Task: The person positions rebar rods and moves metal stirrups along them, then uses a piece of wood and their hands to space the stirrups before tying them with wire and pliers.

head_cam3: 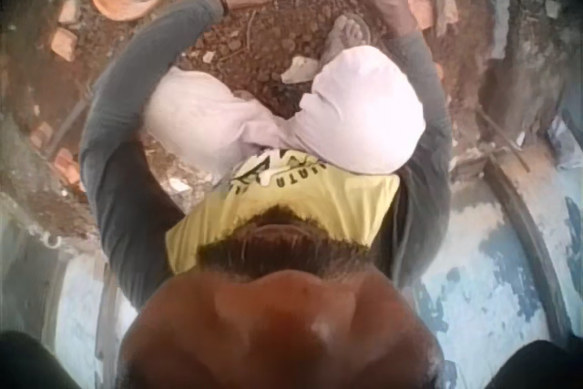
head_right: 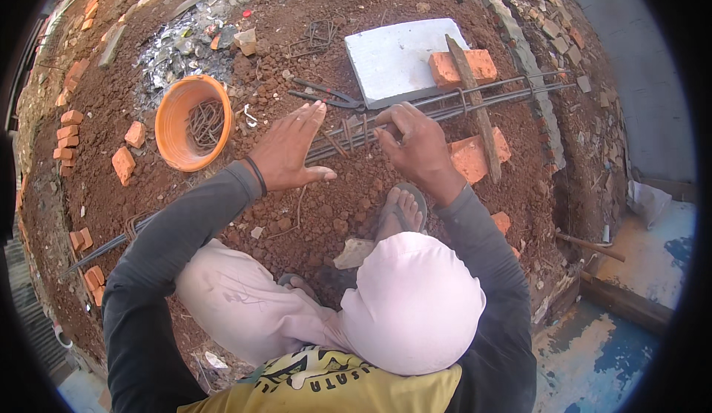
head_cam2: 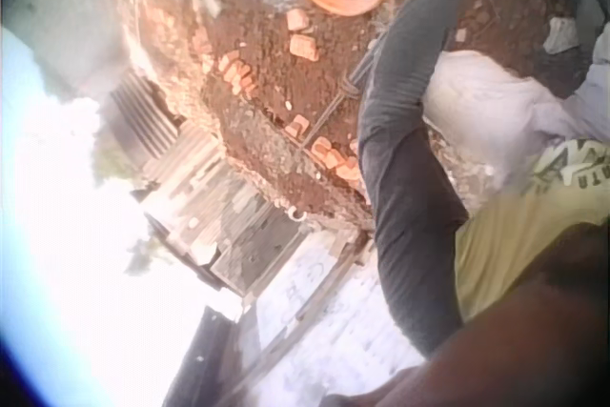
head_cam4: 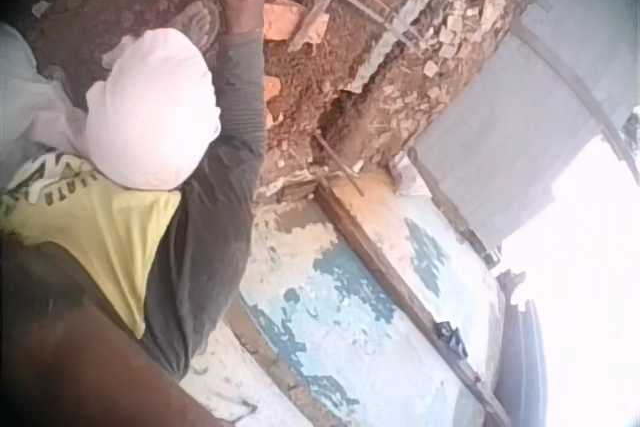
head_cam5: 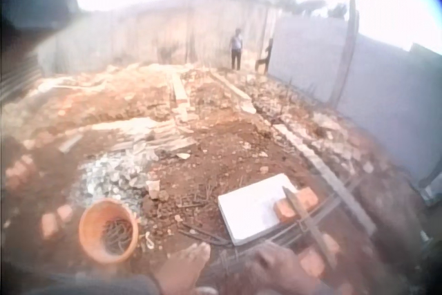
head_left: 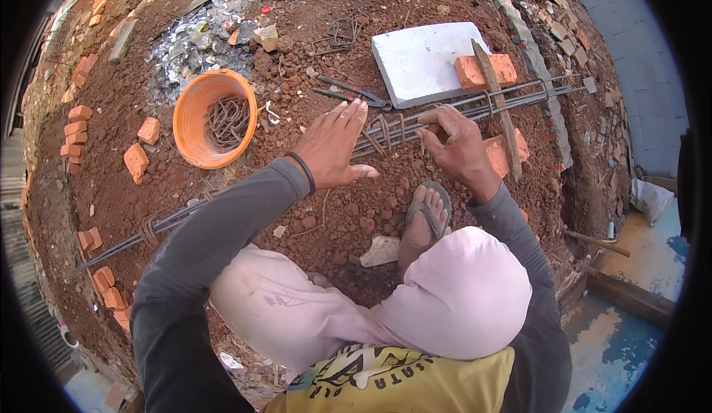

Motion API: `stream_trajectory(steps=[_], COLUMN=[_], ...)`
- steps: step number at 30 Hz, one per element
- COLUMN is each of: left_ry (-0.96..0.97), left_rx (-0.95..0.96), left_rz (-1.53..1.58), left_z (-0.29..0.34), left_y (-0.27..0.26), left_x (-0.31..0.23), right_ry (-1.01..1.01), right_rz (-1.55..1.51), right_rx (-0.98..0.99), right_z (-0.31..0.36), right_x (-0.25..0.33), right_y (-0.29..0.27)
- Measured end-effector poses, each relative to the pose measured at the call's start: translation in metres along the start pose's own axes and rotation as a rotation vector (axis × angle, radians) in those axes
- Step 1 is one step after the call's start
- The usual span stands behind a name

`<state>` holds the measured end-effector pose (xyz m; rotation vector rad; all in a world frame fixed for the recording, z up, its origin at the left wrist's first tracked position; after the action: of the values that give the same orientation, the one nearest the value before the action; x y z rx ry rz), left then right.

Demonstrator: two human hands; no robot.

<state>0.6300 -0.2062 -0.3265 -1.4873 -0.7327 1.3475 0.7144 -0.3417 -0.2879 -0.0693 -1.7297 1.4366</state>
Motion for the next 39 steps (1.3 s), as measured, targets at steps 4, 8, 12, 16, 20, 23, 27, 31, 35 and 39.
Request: stream_trajectory(steps=[4,8,12,16,20,23,27,31,35,39], left_ry=[-0.159,-0.177,-0.282,-0.530,-0.543,-0.269,-0.214,-0.441,-0.361,-0.442], left_rx=[0.204,0.318,0.439,0.832,0.593,0.205,-0.046,0.246,0.369,0.677], left_rz=[-0.048,0.034,-0.100,-0.225,-0.182,0.008,-0.045,0.148,-0.078,-0.381], left_z=[-0.048,-0.019,0.081,0.194,0.181,0.072,-0.004,-0.010,0.033,0.100], left_y=[0.046,0.050,0.043,0.041,-0.004,-0.008,0.014,0.040,0.036,0.035], left_x=[-0.009,0.008,0.070,0.145,0.133,0.071,0.009,0.017,0.045,0.090], right_ry=[-0.258,-0.224,-0.199,-0.278,-0.398,-0.413,-0.452,-0.424,-0.300,0.028], right_rz=[0.305,0.291,0.276,0.266,0.333,0.355,0.382,0.298,0.235,0.220], right_rx=[0.046,0.118,0.077,0.087,0.167,0.181,0.226,0.162,0.015,-0.107], right_z=[-0.009,-0.008,-0.014,-0.014,-0.026,-0.025,-0.029,-0.022,0.004,0.021], right_x=[0.008,-0.010,-0.012,-0.006,0.007,0.007,0.025,0.020,-0.011,-0.073], right_y=[0.011,0.051,0.055,0.057,0.070,0.072,0.087,0.078,0.027,-0.031])
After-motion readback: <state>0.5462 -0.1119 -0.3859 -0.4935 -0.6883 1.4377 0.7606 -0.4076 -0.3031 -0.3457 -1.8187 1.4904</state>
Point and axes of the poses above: each hand's wrist, its own z-axis away from the middle knuckle, its own y-axis out of the palm, x = y × z, the point moved 10 cm from there along -z, towards the middle knuckle, and after that the axes turned 7 degrees about x, right-handed, at the moved point
